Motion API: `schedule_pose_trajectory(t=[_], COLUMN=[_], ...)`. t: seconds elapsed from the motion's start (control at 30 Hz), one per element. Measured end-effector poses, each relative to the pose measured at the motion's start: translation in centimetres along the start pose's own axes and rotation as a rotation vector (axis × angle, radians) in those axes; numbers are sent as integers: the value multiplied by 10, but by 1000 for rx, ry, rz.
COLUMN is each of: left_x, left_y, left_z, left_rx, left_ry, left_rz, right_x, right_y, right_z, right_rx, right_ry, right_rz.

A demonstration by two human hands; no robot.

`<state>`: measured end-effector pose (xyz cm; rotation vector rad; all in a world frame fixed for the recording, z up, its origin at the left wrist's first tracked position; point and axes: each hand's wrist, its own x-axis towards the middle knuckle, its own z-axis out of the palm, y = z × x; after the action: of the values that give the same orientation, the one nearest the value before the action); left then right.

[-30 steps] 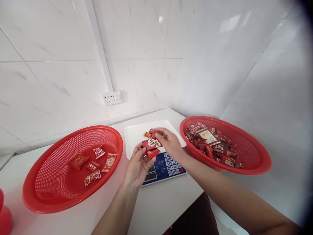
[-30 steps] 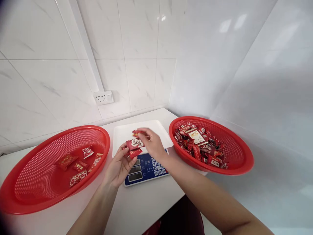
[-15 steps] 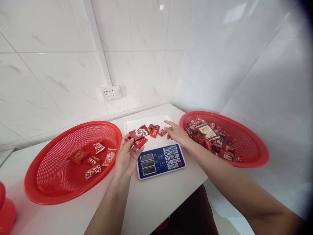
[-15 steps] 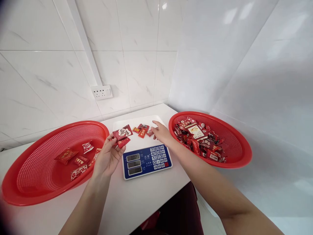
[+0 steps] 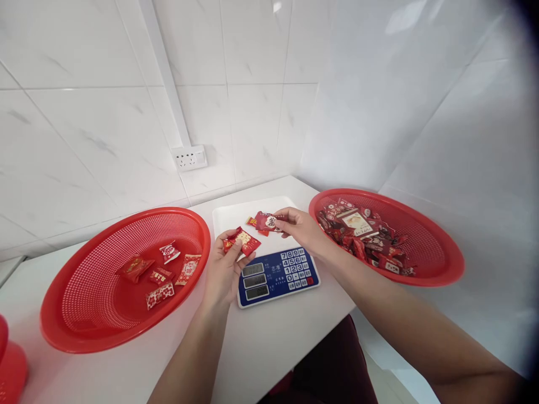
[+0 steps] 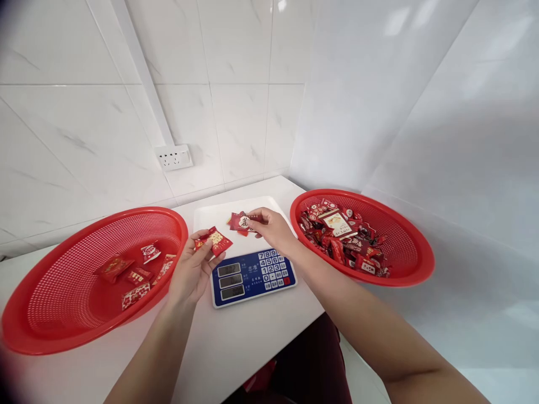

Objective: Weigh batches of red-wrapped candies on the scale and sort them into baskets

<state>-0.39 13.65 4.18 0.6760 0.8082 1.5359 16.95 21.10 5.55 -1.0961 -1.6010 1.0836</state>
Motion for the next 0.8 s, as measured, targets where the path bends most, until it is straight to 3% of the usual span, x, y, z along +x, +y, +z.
schedule_pose_trajectory(t=[0.07,0.23,0.33,0.4,0.53,0.7,0.8], left_x=[0,-2,-2,-2,-3,-3,-5], left_y=[7,20,23,25,26,27,29], left_z=[-1,-2,-3,-4,-4,-3,-4], left_rx=[-24,-35,-32,-30,-15,2,-2], left_ry=[49,92,95,94,78,65,71], left_rz=[56,119,130,132,137,127,138], right_x=[2,0,-4,-7,-10,-9,-25], right_y=[8,25,25,23,25,29,21], right_z=[0,8,13,14,18,14,2], right_rx=[-88,-365,-688,-810,-882,-907,-819], right_ry=[43,-4,55,-3,-196,-167,-109], right_rz=[-28,-63,-256,-385,-437,-360,-390])
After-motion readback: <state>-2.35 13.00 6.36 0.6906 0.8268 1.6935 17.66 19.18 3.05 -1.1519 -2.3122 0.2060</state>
